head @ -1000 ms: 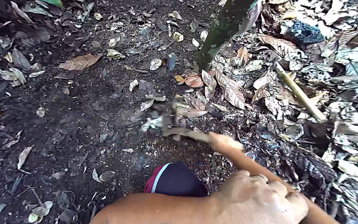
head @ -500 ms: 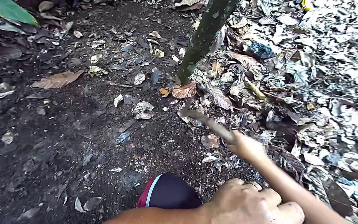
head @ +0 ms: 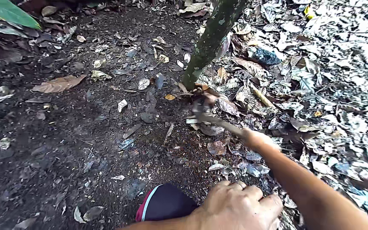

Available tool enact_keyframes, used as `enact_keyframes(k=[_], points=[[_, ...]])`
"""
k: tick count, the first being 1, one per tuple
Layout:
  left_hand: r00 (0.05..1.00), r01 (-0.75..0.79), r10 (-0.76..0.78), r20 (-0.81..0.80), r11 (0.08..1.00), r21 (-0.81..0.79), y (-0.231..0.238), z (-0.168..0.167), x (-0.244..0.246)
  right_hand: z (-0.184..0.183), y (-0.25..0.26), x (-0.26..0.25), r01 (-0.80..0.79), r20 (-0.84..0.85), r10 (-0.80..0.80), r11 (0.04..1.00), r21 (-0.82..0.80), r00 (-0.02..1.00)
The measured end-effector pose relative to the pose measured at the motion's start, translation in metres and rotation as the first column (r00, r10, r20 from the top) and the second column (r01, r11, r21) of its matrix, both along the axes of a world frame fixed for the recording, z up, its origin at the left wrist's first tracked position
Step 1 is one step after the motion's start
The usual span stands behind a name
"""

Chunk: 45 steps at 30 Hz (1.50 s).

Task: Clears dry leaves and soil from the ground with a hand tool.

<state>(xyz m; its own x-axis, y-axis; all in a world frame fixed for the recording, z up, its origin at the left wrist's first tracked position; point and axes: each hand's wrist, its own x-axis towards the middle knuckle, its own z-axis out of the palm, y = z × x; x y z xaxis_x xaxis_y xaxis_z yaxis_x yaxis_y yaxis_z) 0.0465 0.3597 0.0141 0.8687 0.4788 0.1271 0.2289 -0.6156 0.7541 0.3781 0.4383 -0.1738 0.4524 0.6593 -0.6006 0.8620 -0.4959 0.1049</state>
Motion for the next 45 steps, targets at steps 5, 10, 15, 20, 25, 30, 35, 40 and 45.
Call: enact_keyframes(k=[5, 10, 15, 20, 25, 30, 35, 40, 45], points=[[0.997, 0.039, -0.038, 0.060, 0.999, -0.021, 0.002, 0.005, 0.002, 0.043, -0.111, 0.135, 0.280, 0.209, -0.275, 0.960, 0.006, 0.938], [0.976, 0.166, -0.162, 0.143, 0.986, -0.013, -0.006, 0.008, 0.037, 0.080, -0.125, 0.029, 0.258, -0.017, -0.260, 0.947, 0.191, 0.965], [0.962, 0.241, -0.240, 0.133, 0.971, 0.011, -0.019, 0.005, 0.070, 0.034, -0.046, -0.122, -0.099, -0.344, 0.170, 0.971, 0.216, 0.923], [0.953, 0.297, -0.294, 0.067, 0.954, -0.028, -0.027, 0.009, 0.079, -0.015, -0.038, -0.094, -0.328, -0.282, 0.356, 0.934, 0.143, 0.891], [0.960, 0.274, -0.271, 0.070, 0.961, -0.034, -0.024, 0.012, 0.062, 0.032, -0.118, 0.088, 0.068, 0.023, -0.071, 0.992, 0.109, 0.997], [0.965, 0.238, -0.235, 0.115, 0.971, -0.011, -0.030, 0.018, 0.053, 0.076, -0.176, 0.155, 0.333, 0.025, -0.371, 0.860, 0.387, 0.928], [0.970, 0.174, -0.172, 0.169, 0.985, 0.006, -0.030, 0.020, 0.046, 0.089, -0.140, 0.027, 0.209, -0.305, -0.070, 0.868, 0.452, 0.950], [0.978, -0.013, 0.009, 0.207, 1.000, 0.019, -0.036, 0.025, 0.008, 0.072, 0.002, -0.135, -0.089, -0.486, 0.218, 0.957, 0.275, 0.846], [0.970, -0.195, 0.197, 0.143, 0.980, -0.033, -0.038, 0.029, -0.040, 0.042, 0.129, -0.271, -0.214, -0.382, 0.386, 0.882, 0.421, 0.839]])
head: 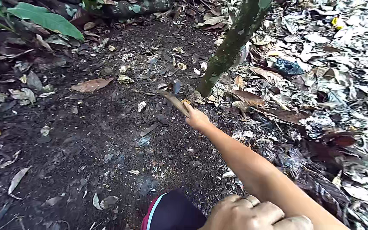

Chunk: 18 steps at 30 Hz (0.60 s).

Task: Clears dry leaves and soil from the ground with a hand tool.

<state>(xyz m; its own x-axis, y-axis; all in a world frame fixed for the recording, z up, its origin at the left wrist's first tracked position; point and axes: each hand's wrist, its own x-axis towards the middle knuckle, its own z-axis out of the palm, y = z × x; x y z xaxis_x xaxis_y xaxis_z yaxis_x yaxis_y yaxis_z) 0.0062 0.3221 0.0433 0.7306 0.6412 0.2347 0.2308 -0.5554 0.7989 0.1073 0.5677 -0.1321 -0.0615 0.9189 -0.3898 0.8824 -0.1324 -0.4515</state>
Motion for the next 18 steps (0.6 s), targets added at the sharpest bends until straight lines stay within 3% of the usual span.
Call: enact_keyframes(k=[2, 5, 9, 11, 13, 15, 18], points=[[0.999, -0.049, 0.048, -0.024, 0.998, -0.035, 0.004, 0.000, -0.015, -0.015, 0.023, -0.035, -0.038, 0.091, 0.037, 0.999, 0.016, 0.995], [0.994, -0.103, 0.104, 0.010, 0.988, -0.114, 0.020, 0.000, -0.031, -0.038, 0.013, -0.053, -0.141, 0.199, 0.159, 0.985, -0.101, 0.967], [0.980, -0.193, 0.198, -0.011, 0.942, -0.273, 0.061, -0.043, -0.061, -0.060, -0.089, 0.010, -0.153, 0.232, 0.211, 0.958, -0.243, 0.949], [0.967, -0.252, 0.214, -0.137, 0.881, -0.400, 0.086, -0.086, -0.079, -0.039, -0.162, 0.064, -0.147, 0.232, 0.227, 0.937, -0.315, 0.946], [0.952, -0.260, 0.101, -0.290, 0.767, -0.586, 0.103, -0.132, -0.079, -0.001, -0.228, 0.115, -0.076, 0.187, 0.152, 0.929, -0.361, 0.970], [0.957, -0.192, -0.047, -0.286, 0.638, -0.746, 0.105, -0.168, -0.056, 0.041, -0.275, 0.149, 0.025, 0.090, 0.007, 0.937, -0.348, 0.996], [0.931, -0.059, -0.290, -0.221, 0.477, -0.877, 0.110, -0.180, -0.008, 0.074, -0.290, 0.151, 0.110, 0.027, -0.107, 0.972, -0.209, 0.994]])
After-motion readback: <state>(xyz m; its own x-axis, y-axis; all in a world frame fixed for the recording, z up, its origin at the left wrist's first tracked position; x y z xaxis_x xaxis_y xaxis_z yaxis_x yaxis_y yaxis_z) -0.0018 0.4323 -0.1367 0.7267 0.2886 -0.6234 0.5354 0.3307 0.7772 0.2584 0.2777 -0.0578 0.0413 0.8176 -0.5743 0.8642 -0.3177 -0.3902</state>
